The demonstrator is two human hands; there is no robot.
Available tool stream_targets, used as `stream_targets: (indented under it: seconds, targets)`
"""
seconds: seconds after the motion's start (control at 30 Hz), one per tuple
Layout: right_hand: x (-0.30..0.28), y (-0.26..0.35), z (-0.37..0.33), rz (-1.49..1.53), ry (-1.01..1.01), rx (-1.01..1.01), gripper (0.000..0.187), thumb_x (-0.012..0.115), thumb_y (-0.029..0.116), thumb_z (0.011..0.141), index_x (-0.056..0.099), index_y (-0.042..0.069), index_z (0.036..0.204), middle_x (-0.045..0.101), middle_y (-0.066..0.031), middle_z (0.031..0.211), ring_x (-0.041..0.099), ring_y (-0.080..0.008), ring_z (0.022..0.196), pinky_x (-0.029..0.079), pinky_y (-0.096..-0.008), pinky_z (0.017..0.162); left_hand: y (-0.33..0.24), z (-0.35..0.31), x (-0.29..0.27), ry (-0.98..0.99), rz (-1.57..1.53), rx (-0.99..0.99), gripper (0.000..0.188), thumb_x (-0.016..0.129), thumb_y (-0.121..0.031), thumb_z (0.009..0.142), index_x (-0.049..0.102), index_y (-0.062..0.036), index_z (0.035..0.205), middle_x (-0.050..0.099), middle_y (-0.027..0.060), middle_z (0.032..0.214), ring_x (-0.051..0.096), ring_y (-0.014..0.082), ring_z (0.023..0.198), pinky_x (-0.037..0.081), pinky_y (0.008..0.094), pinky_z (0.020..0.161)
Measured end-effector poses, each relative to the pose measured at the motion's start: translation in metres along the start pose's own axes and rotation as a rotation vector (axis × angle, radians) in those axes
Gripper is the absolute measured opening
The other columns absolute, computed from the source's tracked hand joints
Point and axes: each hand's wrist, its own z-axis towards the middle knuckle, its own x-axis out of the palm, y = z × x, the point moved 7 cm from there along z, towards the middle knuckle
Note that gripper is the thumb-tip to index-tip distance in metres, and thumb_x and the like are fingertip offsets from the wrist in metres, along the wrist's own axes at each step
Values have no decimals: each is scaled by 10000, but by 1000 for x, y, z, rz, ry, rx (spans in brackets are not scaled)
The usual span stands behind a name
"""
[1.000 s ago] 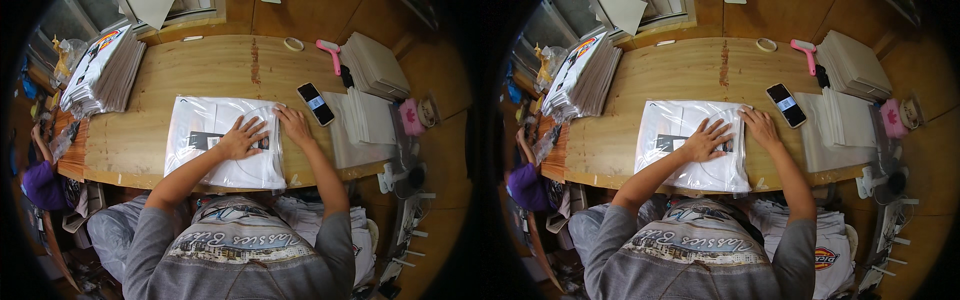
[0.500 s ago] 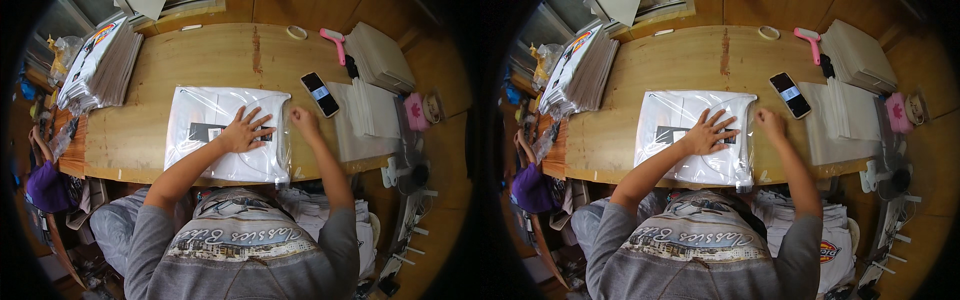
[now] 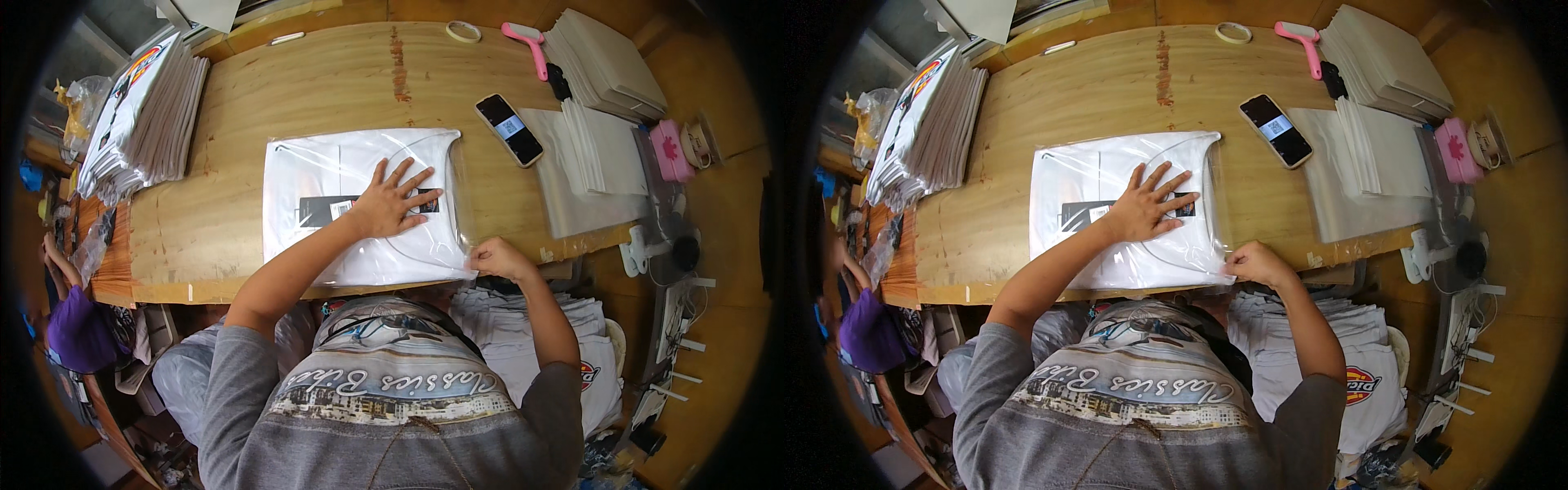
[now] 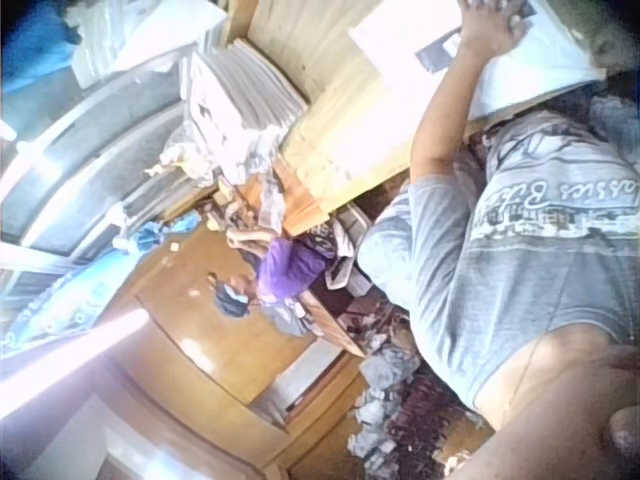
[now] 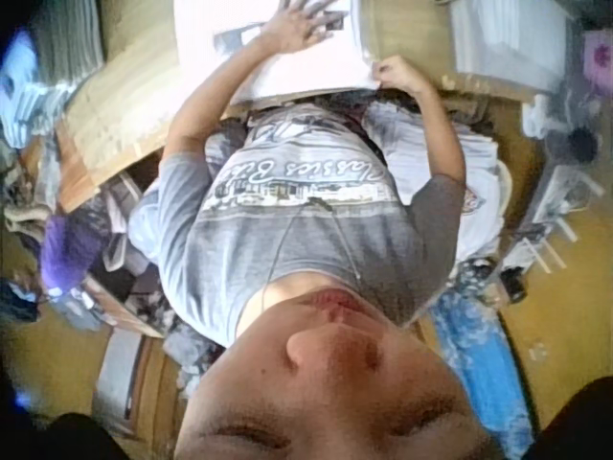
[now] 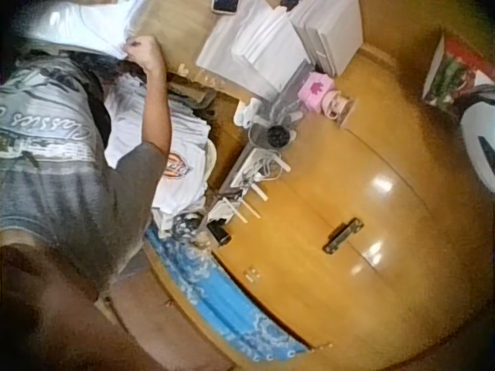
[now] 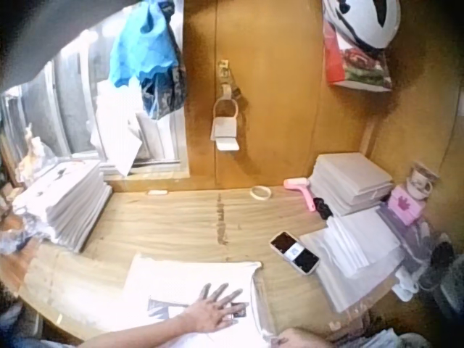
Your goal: The person folds a white t-shirt using a cardboard template, attaches a tag, and places it into a clear plastic bag. They then seal the bag and stack the packaged shirt. The process is repeated for another shirt.
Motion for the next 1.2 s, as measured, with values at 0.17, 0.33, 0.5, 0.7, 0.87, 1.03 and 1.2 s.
stream_targets:
  seconds: [0.17,0.33,0.5,0.7,0.87,1.03,1.2]
  targets:
    - [-13,-5,-26,-12,-227,161,211,574,177,802,595,-28,760,497,-27,509,401,-67,373,317,-210,350,16,30,2,-23,-71,-70,303,470,-333,809,529,-227,1087,424,44,1219,364,286,1132,269,512,888]
    - [-23,-26,-67,148,-391,176,179,511,160,840,583,-2,865,538,-37,548,482,-87,401,374,-200,358,75,99,8,-56,-240,-531,322,676,-267,629,599,-104,896,553,94,1010,494,295,958,391,419,768]
    - [21,-45,-77,429,-153,90,219,549,54,799,535,-40,996,611,-125,803,594,-160,685,500,-265,619,70,136,13,547,-395,-265,574,749,-323,527,585,-48,1003,605,149,907,563,303,857,425,359,757]
    - [62,-7,-64,461,-11,-83,368,640,75,736,504,-44,1057,600,-128,926,584,-193,825,473,-286,735,49,104,-113,485,-1040,-158,436,742,-250,616,573,-21,946,576,45,861,518,152,820,409,267,728]
    - [-7,105,-84,-505,-674,-543,367,654,100,711,550,-8,1046,575,-105,987,535,-226,910,422,-341,817,52,41,-276,-34,-1006,-111,391,711,-221,644,560,-29,950,579,29,820,522,119,771,418,248,708]
    - [-65,273,-107,-107,-771,-946,388,641,107,733,497,1,1078,564,-94,999,549,-187,917,450,-300,783,86,-28,-350,-452,-1158,-208,443,688,-14,607,509,24,1011,572,85,914,569,153,788,474,258,727]
    - [-93,356,-37,268,-329,-868,419,684,139,714,485,-22,1047,555,-99,998,542,-176,898,438,-290,800,154,-39,-308,-620,-1270,-494,321,677,-217,729,557,-10,943,590,63,839,562,134,759,457,263,727]
